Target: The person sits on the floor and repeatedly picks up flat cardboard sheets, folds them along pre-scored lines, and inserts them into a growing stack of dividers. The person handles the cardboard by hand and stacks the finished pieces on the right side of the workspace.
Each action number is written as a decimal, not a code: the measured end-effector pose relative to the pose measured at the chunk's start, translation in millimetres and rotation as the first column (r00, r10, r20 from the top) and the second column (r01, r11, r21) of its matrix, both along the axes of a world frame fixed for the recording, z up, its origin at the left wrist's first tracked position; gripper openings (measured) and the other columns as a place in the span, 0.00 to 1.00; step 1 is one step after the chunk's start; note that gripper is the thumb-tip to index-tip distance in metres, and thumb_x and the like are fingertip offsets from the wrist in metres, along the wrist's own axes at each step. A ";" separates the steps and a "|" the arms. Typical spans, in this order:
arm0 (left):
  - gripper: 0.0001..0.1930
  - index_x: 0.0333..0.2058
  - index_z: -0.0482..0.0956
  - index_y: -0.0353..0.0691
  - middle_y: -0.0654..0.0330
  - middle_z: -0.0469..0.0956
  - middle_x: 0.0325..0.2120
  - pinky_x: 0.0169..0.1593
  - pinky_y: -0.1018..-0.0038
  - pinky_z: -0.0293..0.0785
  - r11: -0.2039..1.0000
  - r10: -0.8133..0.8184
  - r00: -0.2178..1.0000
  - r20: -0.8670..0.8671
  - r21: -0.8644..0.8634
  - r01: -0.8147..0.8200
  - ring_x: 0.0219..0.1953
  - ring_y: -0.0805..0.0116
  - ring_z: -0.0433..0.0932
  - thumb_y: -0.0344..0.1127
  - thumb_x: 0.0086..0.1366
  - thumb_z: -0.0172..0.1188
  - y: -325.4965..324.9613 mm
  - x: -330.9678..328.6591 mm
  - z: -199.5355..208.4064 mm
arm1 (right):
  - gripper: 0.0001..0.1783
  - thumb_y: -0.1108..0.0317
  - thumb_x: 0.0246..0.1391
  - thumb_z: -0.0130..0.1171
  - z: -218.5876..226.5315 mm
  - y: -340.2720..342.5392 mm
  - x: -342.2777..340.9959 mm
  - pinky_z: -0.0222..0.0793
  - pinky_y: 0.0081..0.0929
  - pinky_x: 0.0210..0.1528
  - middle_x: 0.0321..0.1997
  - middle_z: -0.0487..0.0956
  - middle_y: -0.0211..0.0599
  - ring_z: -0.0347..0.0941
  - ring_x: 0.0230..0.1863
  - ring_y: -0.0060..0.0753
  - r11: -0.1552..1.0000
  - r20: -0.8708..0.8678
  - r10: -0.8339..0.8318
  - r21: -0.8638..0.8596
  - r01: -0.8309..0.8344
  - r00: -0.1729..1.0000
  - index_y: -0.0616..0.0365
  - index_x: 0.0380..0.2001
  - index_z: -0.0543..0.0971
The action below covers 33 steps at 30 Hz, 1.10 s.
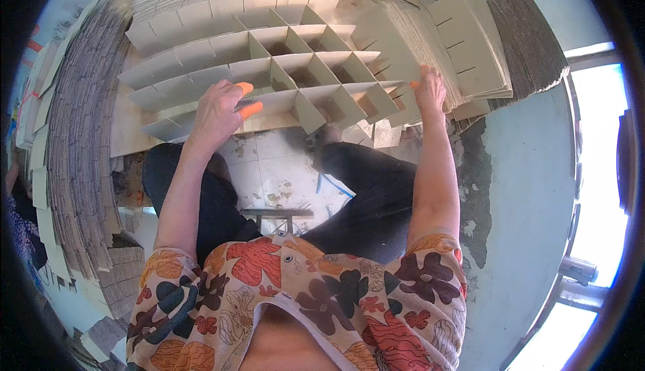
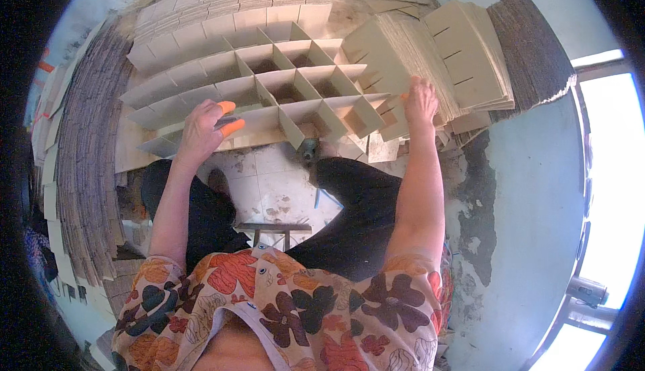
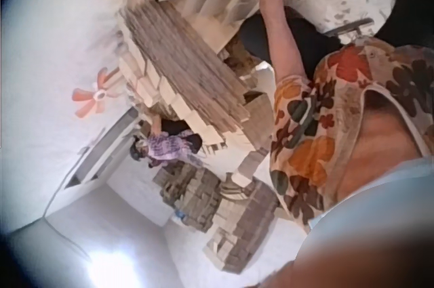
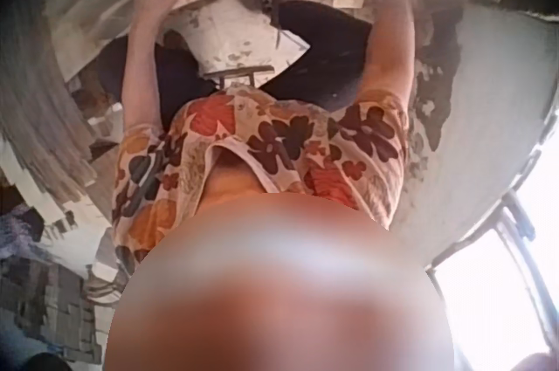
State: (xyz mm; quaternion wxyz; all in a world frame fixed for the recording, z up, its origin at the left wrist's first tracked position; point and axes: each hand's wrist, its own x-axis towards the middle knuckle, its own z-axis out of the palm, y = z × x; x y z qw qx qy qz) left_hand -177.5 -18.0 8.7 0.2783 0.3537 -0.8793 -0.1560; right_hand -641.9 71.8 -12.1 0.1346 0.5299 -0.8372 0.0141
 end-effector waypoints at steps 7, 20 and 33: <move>0.17 0.35 0.79 0.36 0.54 0.77 0.26 0.37 0.64 0.70 0.998 0.015 0.998 -0.056 -0.065 -0.018 0.33 0.56 0.75 0.39 0.50 0.69 -3.7 15.7 -6.2 | 0.18 0.69 0.48 0.63 48.8 1.7 26.8 0.72 0.43 0.36 0.34 0.80 0.52 0.77 0.36 0.51 0.934 0.180 -0.106 -0.319 0.160 0.978 0.59 0.42 0.72; 0.10 0.32 0.79 0.37 0.53 0.78 0.26 0.38 0.62 0.72 0.999 0.013 0.998 -0.061 -0.032 -0.015 0.31 0.51 0.76 0.33 0.51 0.67 -11.3 50.2 -21.3 | 0.25 0.79 0.44 0.64 147.7 -24.9 243.4 0.71 0.26 0.30 0.34 0.80 0.51 0.73 0.27 0.25 0.788 0.407 0.598 -0.455 -0.415 0.690 0.65 0.49 0.75; 0.07 0.28 0.77 0.38 0.51 0.76 0.23 0.35 0.58 0.71 0.998 0.054 0.997 -0.049 0.045 -0.052 0.31 0.51 0.76 0.32 0.51 0.65 -10.0 43.9 -25.7 | 0.27 0.81 0.48 0.60 98.5 -64.5 289.3 0.71 0.29 0.43 0.51 0.74 0.59 0.78 0.46 0.47 0.731 0.526 0.663 -0.302 -0.611 0.533 0.69 0.54 0.70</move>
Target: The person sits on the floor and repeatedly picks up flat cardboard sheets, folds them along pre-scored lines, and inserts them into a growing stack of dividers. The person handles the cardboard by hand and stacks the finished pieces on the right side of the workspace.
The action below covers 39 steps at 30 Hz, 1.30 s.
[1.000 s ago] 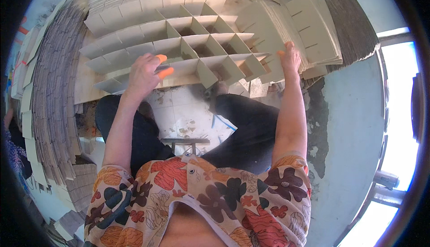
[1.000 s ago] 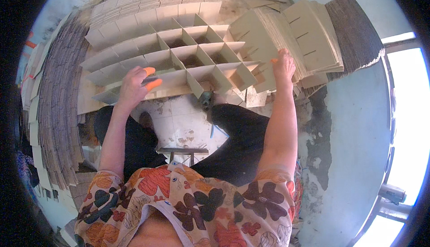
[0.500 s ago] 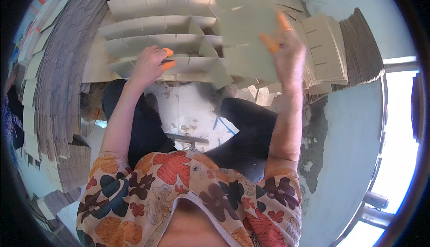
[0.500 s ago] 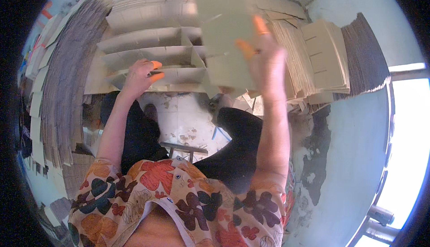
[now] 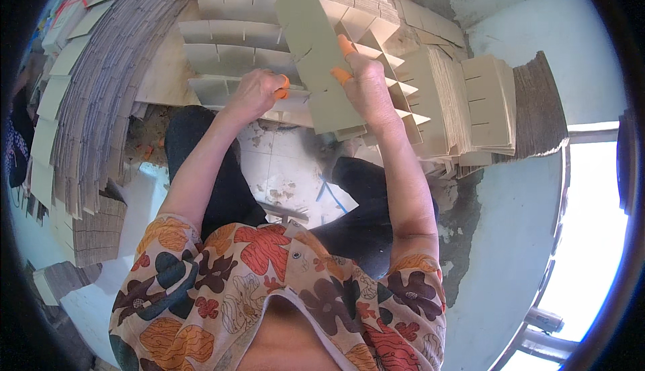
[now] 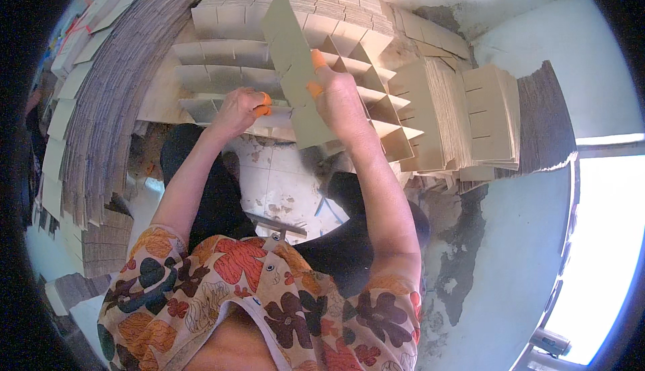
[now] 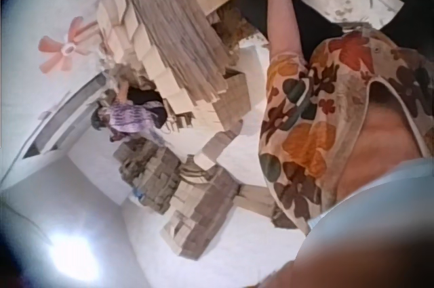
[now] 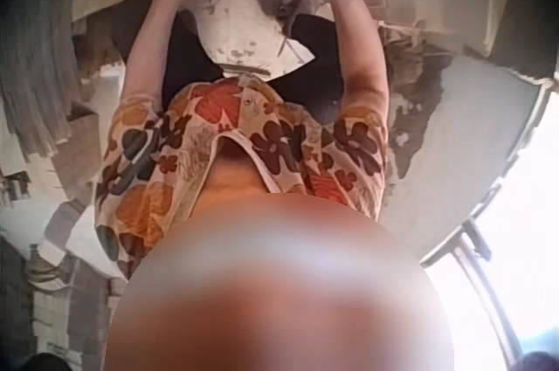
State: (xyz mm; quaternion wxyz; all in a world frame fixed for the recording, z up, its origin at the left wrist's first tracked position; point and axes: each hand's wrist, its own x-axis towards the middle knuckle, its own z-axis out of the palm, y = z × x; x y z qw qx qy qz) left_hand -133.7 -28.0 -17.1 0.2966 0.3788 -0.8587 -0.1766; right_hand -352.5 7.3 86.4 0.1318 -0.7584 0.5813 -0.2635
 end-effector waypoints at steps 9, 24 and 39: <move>0.07 0.28 0.78 0.39 0.51 0.75 0.22 0.35 0.58 0.71 1.000 -0.014 1.000 -0.007 -0.017 0.014 0.30 0.50 0.75 0.33 0.51 0.65 -3.9 -1.0 -8.4 | 0.14 0.77 0.47 0.59 -21.5 -33.8 9.1 0.71 0.35 0.39 0.42 0.76 0.60 0.76 0.40 0.55 0.982 0.112 0.147 0.102 -0.158 0.983 0.70 0.40 0.75; 0.12 0.32 0.79 0.38 0.55 0.76 0.25 0.36 0.63 0.71 0.997 0.003 0.997 -0.071 -0.071 -0.009 0.32 0.54 0.75 0.37 0.50 0.67 3.5 5.4 16.0 | 0.14 0.71 0.52 0.52 -37.8 -10.2 -81.6 0.73 0.43 0.36 0.41 0.77 0.40 0.77 0.33 0.47 0.908 -0.365 -0.389 -0.308 0.285 0.846 0.50 0.43 0.76; 0.17 0.35 0.80 0.36 0.55 0.78 0.29 0.37 0.65 0.73 0.986 0.067 0.998 0.013 -0.154 -0.064 0.34 0.56 0.76 0.35 0.46 0.72 5.4 12.0 26.1 | 0.26 0.62 0.39 0.71 -98.0 67.2 -289.0 0.71 0.44 0.45 0.42 0.77 0.47 0.74 0.45 0.51 0.656 -0.565 -0.677 -0.175 0.734 0.471 0.59 0.41 0.72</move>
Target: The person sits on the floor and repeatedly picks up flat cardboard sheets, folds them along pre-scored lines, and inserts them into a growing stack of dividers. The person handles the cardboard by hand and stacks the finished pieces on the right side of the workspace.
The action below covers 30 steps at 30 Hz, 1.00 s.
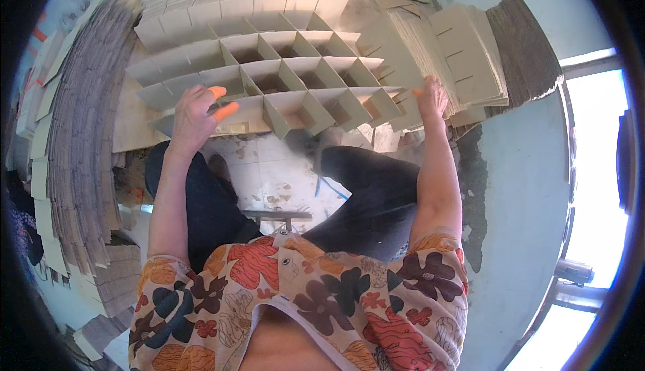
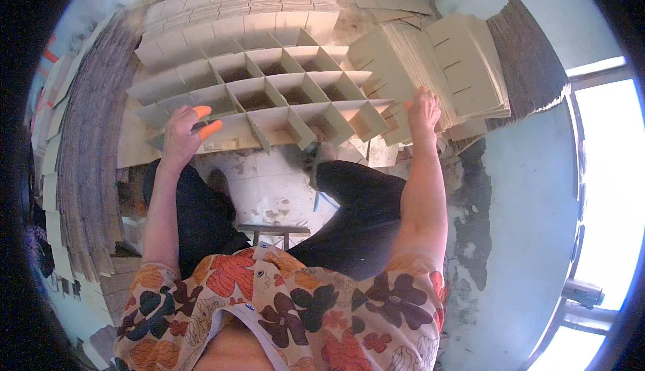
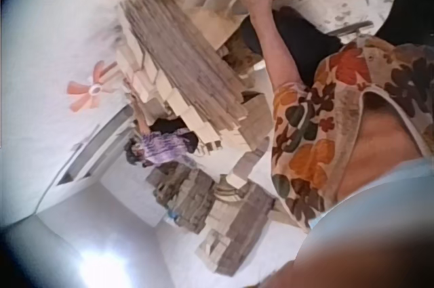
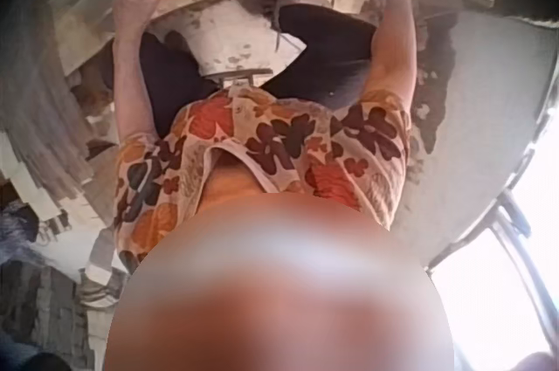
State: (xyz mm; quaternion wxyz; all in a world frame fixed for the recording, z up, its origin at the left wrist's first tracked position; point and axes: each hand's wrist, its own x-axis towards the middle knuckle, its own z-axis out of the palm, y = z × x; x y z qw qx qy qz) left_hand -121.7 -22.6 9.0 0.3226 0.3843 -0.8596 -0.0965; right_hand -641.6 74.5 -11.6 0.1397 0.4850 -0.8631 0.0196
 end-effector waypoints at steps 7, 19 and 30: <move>0.17 0.35 0.80 0.37 0.55 0.78 0.29 0.39 0.65 0.72 1.000 0.002 1.000 -0.010 0.010 -0.002 0.34 0.56 0.75 0.38 0.48 0.70 -1.6 6.8 -6.3 | 0.19 0.49 0.49 0.60 21.4 0.9 18.5 0.70 0.45 0.41 0.37 0.80 0.46 0.75 0.42 0.52 0.993 0.124 -0.090 -0.062 0.098 0.988 0.55 0.31 0.78; 0.17 0.34 0.80 0.37 0.56 0.79 0.29 0.40 0.65 0.71 0.994 0.108 0.994 -0.019 -0.015 -0.108 0.35 0.56 0.75 0.40 0.48 0.70 2.3 49.6 -6.4 | 0.16 0.64 0.50 0.65 136.4 -23.7 138.1 0.68 0.30 0.27 0.22 0.76 0.42 0.73 0.23 0.31 0.606 0.031 0.346 -0.770 -0.198 0.938 0.58 0.42 0.80; 0.09 0.30 0.79 0.39 0.54 0.78 0.25 0.36 0.61 0.71 0.984 0.076 0.996 -0.037 0.162 -0.069 0.31 0.53 0.76 0.30 0.49 0.66 -3.5 67.3 -22.8 | 0.21 0.77 0.47 0.62 138.4 -61.7 335.8 0.68 0.27 0.29 0.27 0.77 0.48 0.68 0.23 0.30 0.662 0.509 0.746 -0.499 -0.559 0.429 0.70 0.47 0.74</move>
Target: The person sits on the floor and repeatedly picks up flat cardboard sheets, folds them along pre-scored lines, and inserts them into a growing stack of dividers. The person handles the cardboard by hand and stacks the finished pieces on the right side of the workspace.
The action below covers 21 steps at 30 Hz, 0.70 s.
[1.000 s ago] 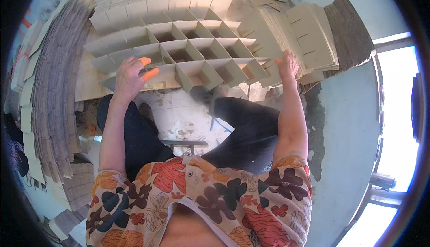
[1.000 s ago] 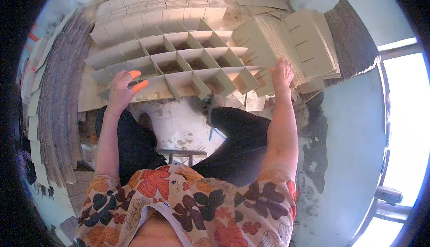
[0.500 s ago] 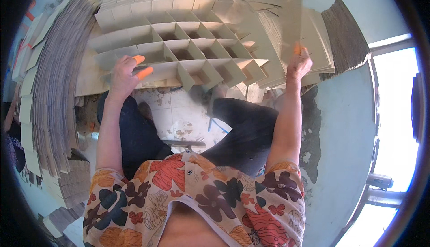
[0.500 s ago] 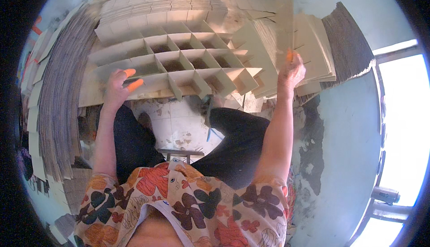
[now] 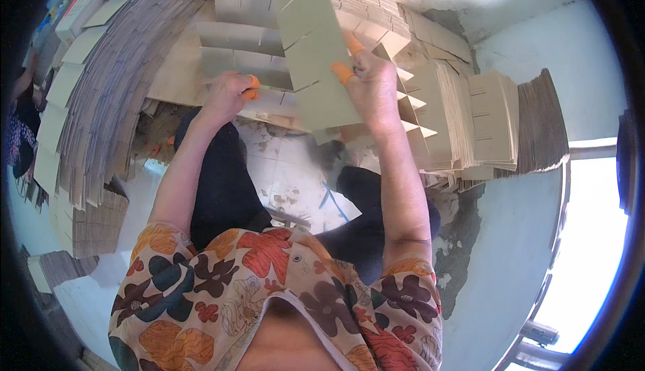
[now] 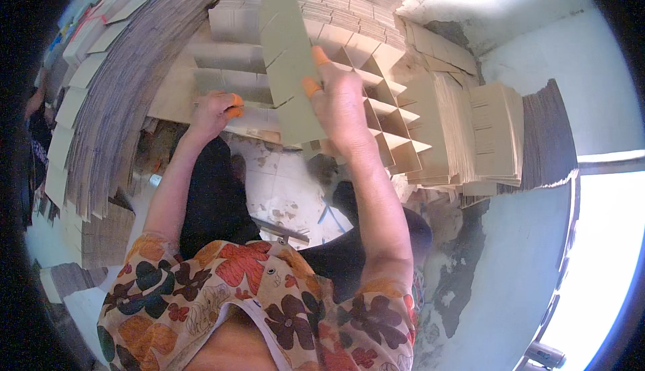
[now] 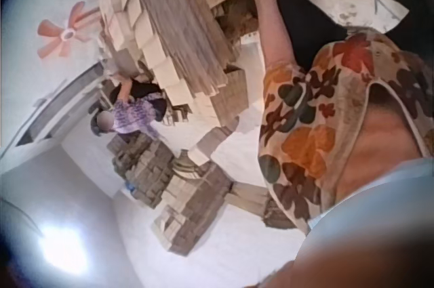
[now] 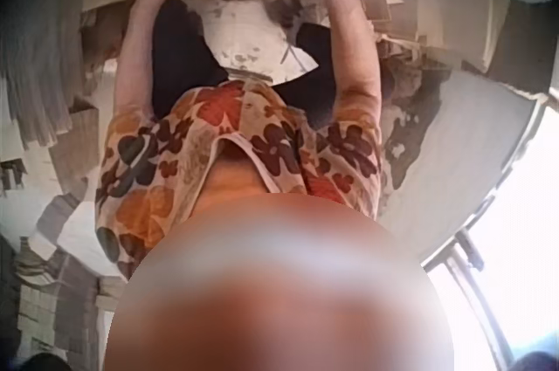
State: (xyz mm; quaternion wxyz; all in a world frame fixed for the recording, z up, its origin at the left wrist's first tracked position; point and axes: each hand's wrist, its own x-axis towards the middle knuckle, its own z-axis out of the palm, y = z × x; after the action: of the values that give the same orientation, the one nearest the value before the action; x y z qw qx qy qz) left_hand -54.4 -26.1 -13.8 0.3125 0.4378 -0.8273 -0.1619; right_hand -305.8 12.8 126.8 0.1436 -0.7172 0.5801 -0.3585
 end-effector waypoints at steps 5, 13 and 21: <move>0.07 0.28 0.77 0.39 0.53 0.76 0.23 0.34 0.60 0.70 0.999 -0.027 0.998 -0.061 -0.043 0.024 0.29 0.51 0.74 0.28 0.48 0.65 -1.7 -3.7 -1.7 | 0.09 0.77 0.46 0.65 -19.7 -15.8 17.4 0.63 0.27 0.21 0.27 0.77 0.54 0.58 0.17 0.23 0.994 -0.074 0.064 -0.083 -0.070 0.995 0.70 0.23 0.74; 0.06 0.30 0.77 0.40 0.55 0.78 0.25 0.38 0.59 0.71 0.997 -0.031 0.999 -0.006 -0.076 0.031 0.30 0.53 0.75 0.28 0.51 0.63 -8.2 -8.3 -8.7 | 0.09 0.80 0.43 0.65 -36.6 -30.6 28.7 0.66 0.32 0.26 0.26 0.73 0.60 0.64 0.19 0.48 0.985 -0.170 0.148 -0.060 -0.160 0.974 0.71 0.28 0.75; 0.07 0.30 0.77 0.39 0.54 0.75 0.24 0.39 0.60 0.70 0.999 -0.024 0.999 -0.026 -0.049 0.023 0.31 0.52 0.74 0.28 0.50 0.64 -11.9 -14.4 -14.1 | 0.05 0.80 0.41 0.58 -58.7 -46.7 37.0 0.71 0.45 0.33 0.24 0.75 0.59 0.74 0.31 0.60 0.971 -0.185 0.237 0.005 -0.240 0.954 0.67 0.27 0.76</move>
State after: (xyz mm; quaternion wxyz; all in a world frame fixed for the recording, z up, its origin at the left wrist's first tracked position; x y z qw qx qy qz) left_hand -68.8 -38.0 -28.0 0.3321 0.4182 -0.8318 -0.1513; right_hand -268.7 -33.9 68.1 0.1252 -0.8132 0.4970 -0.2756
